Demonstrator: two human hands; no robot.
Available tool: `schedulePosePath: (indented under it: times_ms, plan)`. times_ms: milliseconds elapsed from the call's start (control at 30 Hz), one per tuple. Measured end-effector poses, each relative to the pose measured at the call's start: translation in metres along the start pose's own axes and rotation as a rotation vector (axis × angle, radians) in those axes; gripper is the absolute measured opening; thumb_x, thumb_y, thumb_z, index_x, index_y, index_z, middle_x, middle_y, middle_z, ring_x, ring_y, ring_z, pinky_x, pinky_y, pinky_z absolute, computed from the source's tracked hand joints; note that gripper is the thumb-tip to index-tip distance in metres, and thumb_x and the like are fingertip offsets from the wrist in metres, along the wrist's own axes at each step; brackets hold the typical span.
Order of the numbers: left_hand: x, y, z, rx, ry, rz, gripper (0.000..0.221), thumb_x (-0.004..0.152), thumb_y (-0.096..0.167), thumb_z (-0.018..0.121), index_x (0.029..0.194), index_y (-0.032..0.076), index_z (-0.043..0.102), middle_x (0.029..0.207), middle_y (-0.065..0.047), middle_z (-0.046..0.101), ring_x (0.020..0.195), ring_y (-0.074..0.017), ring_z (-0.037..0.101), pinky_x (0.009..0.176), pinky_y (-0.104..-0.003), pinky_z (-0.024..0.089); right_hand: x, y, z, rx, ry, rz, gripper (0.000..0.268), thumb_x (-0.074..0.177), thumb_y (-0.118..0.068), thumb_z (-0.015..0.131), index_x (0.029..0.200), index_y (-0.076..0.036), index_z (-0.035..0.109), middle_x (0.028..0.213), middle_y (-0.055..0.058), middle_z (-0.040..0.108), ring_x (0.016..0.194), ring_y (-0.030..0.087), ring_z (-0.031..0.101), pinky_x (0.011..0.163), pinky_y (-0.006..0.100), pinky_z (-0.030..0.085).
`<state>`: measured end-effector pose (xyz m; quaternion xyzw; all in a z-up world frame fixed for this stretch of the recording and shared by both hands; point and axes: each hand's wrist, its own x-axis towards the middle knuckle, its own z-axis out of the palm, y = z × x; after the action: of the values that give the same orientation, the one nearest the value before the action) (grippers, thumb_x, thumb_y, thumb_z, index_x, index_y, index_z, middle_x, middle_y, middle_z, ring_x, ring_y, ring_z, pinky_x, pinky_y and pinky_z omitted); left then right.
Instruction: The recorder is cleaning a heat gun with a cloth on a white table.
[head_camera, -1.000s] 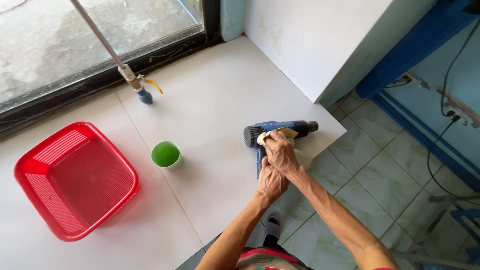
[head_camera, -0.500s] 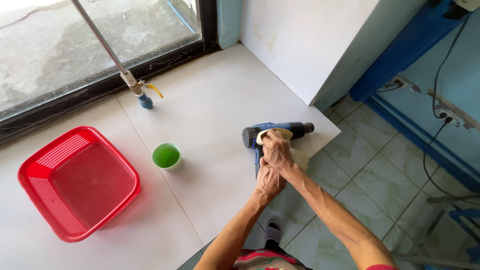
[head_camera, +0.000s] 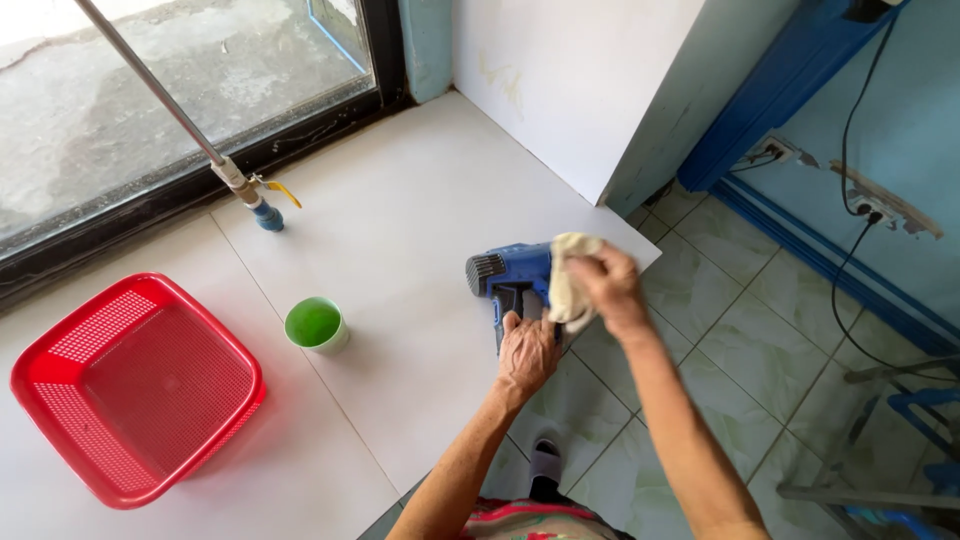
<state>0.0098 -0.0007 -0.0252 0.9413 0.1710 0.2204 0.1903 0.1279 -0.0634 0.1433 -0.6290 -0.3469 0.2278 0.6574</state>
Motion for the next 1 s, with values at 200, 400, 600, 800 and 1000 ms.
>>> schedulePosePath:
  times_ms: [200,400,600,800,1000]
  plan:
    - [0.000,0.012,-0.030,0.017,0.033,0.068,0.062,0.085,0.024,0.073,0.132,-0.012,0.054,0.087,-0.014,0.070,0.091,-0.0307,0.065,0.098,-0.052,0.040,-0.027,-0.009,-0.096,-0.032,0.062,-0.076,0.021,0.097,-0.006,0.064,0.117,-0.004,0.069,0.108,-0.003,0.064,0.106,0.010,0.060,0.101,0.029,0.048]
    - [0.010,0.019,-0.050,-0.117,-0.135,-0.058,0.060,0.084,0.025,0.077,0.132,-0.004,0.055,0.094,-0.016,0.071,0.097,-0.0302,0.065,0.099,-0.048,0.039,-0.048,-0.008,-0.153,-0.031,0.103,-0.129,0.015,0.104,-0.009,0.068,0.117,-0.002,0.069,0.103,-0.003,0.061,0.097,0.010,0.056,0.087,0.027,0.049]
    - [0.037,0.062,-0.104,-0.366,0.082,-0.045,0.077,0.081,0.027,0.079,0.146,-0.001,0.047,0.122,-0.021,0.067,0.108,-0.0346,0.058,0.093,-0.048,0.040,-0.061,-0.058,-0.146,-0.532,-0.076,-0.032,0.027,0.090,-0.022,0.070,0.112,-0.006,0.074,0.093,-0.004,0.073,0.088,0.010,0.064,0.084,0.027,0.053]
    - [0.058,0.089,-0.084,-0.731,-0.259,0.034,0.055,0.087,0.030,0.077,0.133,0.002,0.065,0.111,-0.020,0.070,0.105,-0.0335,0.064,0.091,-0.045,0.051,-0.056,-0.016,-0.149,-0.094,-0.246,0.096,0.029,0.093,-0.022,0.066,0.116,-0.005,0.069,0.097,-0.005,0.068,0.091,0.006,0.058,0.084,0.025,0.049]
    - [0.050,0.060,-0.022,-1.239,-0.326,-0.314,0.029,0.098,0.020,0.067,0.116,-0.003,0.071,0.096,-0.004,0.075,0.088,-0.0126,0.068,0.082,-0.030,0.056,-0.057,0.055,-0.206,-0.312,-0.217,0.251,0.023,0.102,-0.021,0.071,0.106,0.001,0.065,0.090,0.004,0.063,0.083,0.012,0.053,0.074,0.030,0.051]
